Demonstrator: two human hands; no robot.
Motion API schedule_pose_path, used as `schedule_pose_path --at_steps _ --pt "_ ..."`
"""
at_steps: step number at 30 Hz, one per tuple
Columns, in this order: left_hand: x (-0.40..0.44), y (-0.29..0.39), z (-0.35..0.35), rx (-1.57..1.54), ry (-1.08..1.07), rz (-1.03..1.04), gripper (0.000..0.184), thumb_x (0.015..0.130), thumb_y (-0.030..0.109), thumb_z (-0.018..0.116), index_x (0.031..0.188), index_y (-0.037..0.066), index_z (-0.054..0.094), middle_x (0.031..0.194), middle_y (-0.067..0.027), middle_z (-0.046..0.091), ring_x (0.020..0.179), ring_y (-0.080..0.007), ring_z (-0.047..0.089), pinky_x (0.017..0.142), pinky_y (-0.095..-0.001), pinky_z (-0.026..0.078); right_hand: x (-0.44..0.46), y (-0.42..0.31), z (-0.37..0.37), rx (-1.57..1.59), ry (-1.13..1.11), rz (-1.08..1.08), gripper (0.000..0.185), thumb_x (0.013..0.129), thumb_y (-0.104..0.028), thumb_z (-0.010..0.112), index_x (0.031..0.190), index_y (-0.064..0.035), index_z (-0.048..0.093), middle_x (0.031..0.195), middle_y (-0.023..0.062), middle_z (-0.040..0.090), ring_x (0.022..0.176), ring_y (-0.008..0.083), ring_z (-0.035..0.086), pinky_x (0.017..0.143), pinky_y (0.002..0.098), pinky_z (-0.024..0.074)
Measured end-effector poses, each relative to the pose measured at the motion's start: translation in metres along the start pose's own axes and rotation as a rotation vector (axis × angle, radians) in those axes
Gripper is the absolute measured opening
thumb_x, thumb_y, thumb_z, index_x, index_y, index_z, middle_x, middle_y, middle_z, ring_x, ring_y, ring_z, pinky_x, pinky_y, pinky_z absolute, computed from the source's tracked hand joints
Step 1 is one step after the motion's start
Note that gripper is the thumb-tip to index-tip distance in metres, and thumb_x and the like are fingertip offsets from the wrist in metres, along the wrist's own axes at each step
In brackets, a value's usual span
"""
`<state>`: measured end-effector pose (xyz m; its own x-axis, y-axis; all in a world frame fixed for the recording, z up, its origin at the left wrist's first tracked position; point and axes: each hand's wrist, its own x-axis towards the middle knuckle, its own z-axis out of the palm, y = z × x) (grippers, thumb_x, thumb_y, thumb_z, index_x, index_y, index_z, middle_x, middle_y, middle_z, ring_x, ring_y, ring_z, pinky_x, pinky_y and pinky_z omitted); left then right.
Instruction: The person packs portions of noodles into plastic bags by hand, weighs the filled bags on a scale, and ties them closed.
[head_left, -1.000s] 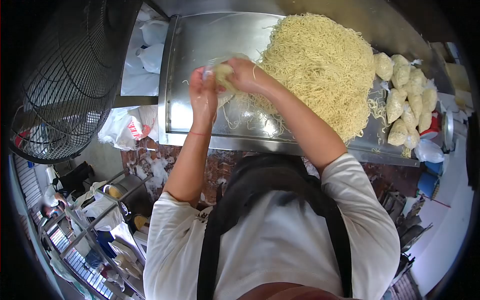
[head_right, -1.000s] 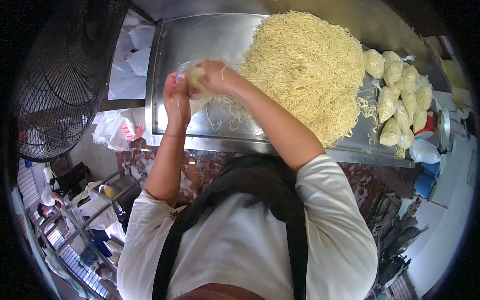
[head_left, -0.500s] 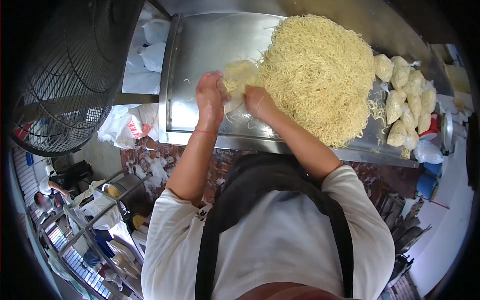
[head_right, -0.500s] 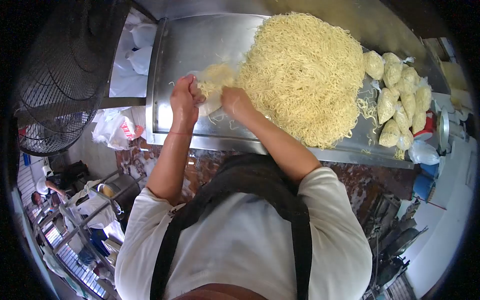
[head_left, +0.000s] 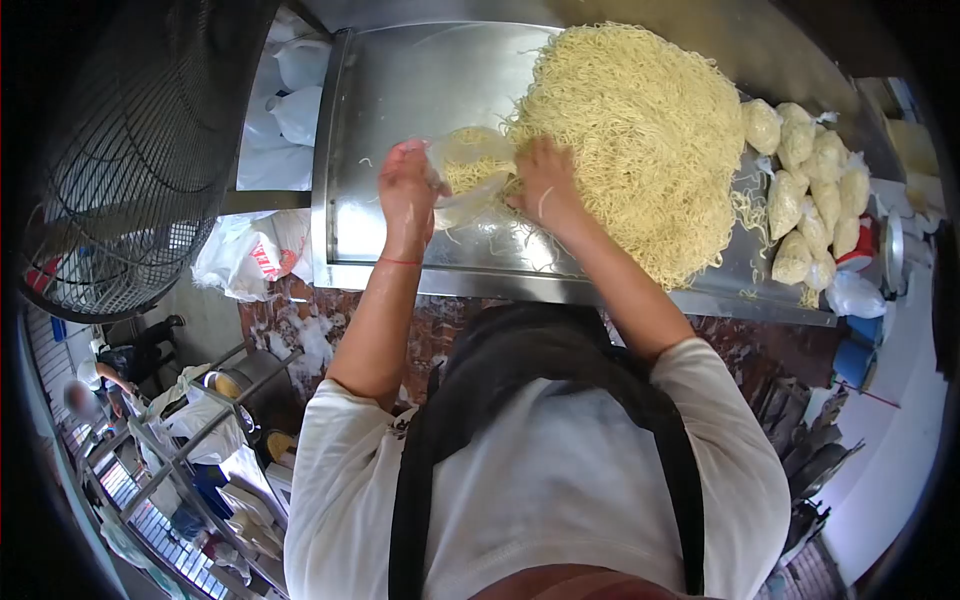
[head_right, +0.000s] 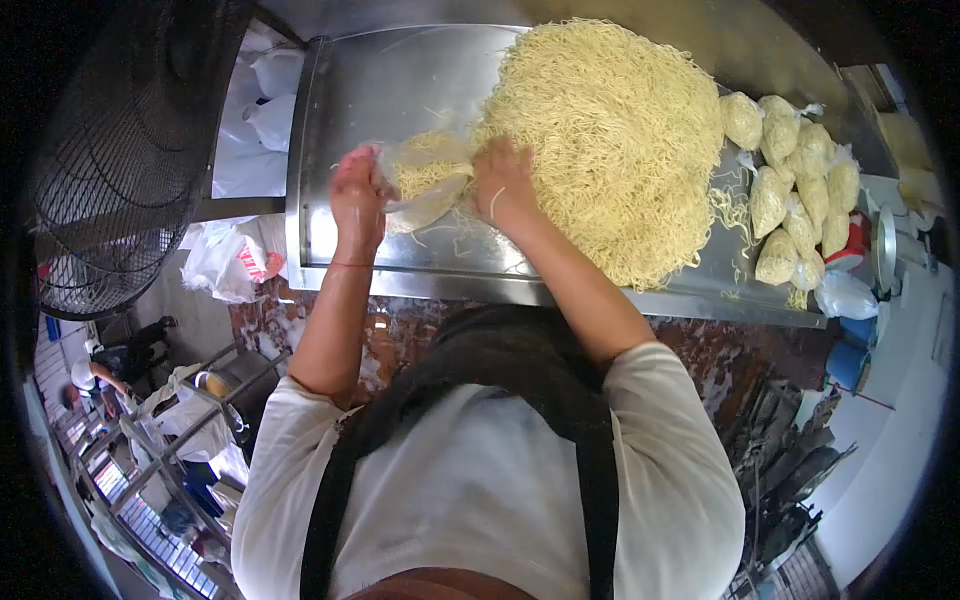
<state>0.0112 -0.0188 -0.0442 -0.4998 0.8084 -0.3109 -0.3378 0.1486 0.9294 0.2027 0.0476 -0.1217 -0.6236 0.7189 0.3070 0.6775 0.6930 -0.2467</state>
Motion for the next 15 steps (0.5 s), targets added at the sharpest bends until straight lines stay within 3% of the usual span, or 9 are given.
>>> schedule_pose_path --at_steps 1,2,4,5,7,8,11,14,15 --pt "-0.001 -0.003 0.006 0.072 -0.044 0.036 0.02 0.099 0.022 0.054 0.111 0.006 0.059 0.065 0.0014 0.051 0.052 -0.0072 0.043 0.048 -0.026 0.043 0.004 0.007 0.011 0.065 -0.06 -0.024 0.035 0.087 -0.018 0.061 0.117 -0.0005 0.059 0.106 0.0245 0.064 0.099 0.0382 0.063 0.101 0.0524 0.0392" --pt "-0.003 -0.008 0.012 0.202 -0.181 0.127 0.027 0.098 0.025 0.057 0.118 0.007 0.061 0.072 -0.0052 0.062 0.056 -0.0148 0.053 0.053 -0.0321 0.047 0.011 0.009 0.014 0.131 -0.121 -0.044 0.033 0.089 -0.019 0.06 0.117 -0.0018 0.06 0.105 0.0259 0.064 0.098 0.0385 0.063 0.101 0.0533 0.0388" --pt "-0.005 -0.029 0.016 0.637 -0.445 0.238 0.025 0.097 0.023 0.057 0.116 0.007 0.062 0.079 -0.0123 0.066 0.064 -0.0251 0.059 0.061 -0.0367 0.049 0.025 0.017 0.005 0.506 -0.561 0.019 0.032 0.092 -0.021 0.058 0.117 -0.0024 0.059 0.104 0.0279 0.063 0.099 0.0384 0.063 0.1 0.0512 0.0408" --pt "-0.005 -0.038 0.016 0.852 -0.583 0.294 0.024 0.097 0.023 0.058 0.115 0.007 0.062 0.082 -0.0158 0.067 0.068 -0.0302 0.063 0.064 -0.039 0.05 0.03 0.018 -0.009 0.557 -0.649 0.017 0.03 0.093 -0.021 0.058 0.116 -0.0024 0.059 0.103 0.0263 0.064 0.097 0.0369 0.063 0.098 0.0479 0.0425" --pt "0.006 -0.046 0.017 0.976 -0.617 0.344 0.023 0.095 0.018 0.058 0.114 0.008 0.062 0.086 -0.0205 0.066 0.078 -0.0374 0.063 0.071 -0.0418 0.049 0.038 0.026 -0.035 0.649 -0.826 0.01 0.026 0.096 -0.022 0.057 0.113 -0.0022 0.059 0.1 0.0231 0.065 0.094 0.0339 0.064 0.094 0.0412 0.0461" --pt "0.012 -0.049 0.016 1.035 -0.629 0.371 0.022 0.093 0.015 0.059 0.114 0.008 0.061 0.088 -0.0228 0.065 0.083 -0.041 0.063 0.074 -0.0432 0.048 0.032 0.028 -0.046 0.77 -0.734 -0.064 0.024 0.1 -0.022 0.051 0.108 -0.0014 0.06 0.1 0.0212 0.065 0.092 0.0335 0.064 0.09 0.0368 0.0484" --pt "0.022 -0.055 -0.005 1.066 -0.684 0.376 0.014 0.092 0.017 0.058 0.1 0.006 0.063 0.084 -0.0242 0.064 0.083 -0.0437 0.061 0.071 -0.0478 0.048 0.042 0.037 -0.093 0.544 -0.907 0.026 0.024 0.1 -0.023 0.051 0.111 -0.0034 0.062 0.1 0.021 0.066 0.095 0.033 0.064 0.09 0.0388 0.0486" --pt "0.02 -0.06 -0.045 0.991 -0.44 0.501 0.015 0.092 0.009 0.053 0.103 0.005 0.063 0.082 -0.0219 0.065 0.081 -0.0397 0.063 0.071 -0.0458 0.049 0.03 0.067 -0.107 0.755 -0.787 0.232 0.029 0.098 -0.021 0.054 0.122 -0.0063 0.06 0.112 0.0191 0.064 0.11 0.0316 0.06 0.096 0.0405 0.0461" --pt "0.019 -0.063 -0.054 0.984 -0.337 0.549 0.016 0.092 0.008 0.053 0.105 0.005 0.063 0.081 -0.0201 0.066 0.079 -0.0372 0.064 0.07 -0.0446 0.049 0.027 0.073 -0.106 0.441 -0.693 0.277 0.033 0.097 -0.02 0.055 0.127 -0.0067 0.057 0.118 0.0185 0.061 0.116 0.031 0.056 0.1 0.0411 0.0433"
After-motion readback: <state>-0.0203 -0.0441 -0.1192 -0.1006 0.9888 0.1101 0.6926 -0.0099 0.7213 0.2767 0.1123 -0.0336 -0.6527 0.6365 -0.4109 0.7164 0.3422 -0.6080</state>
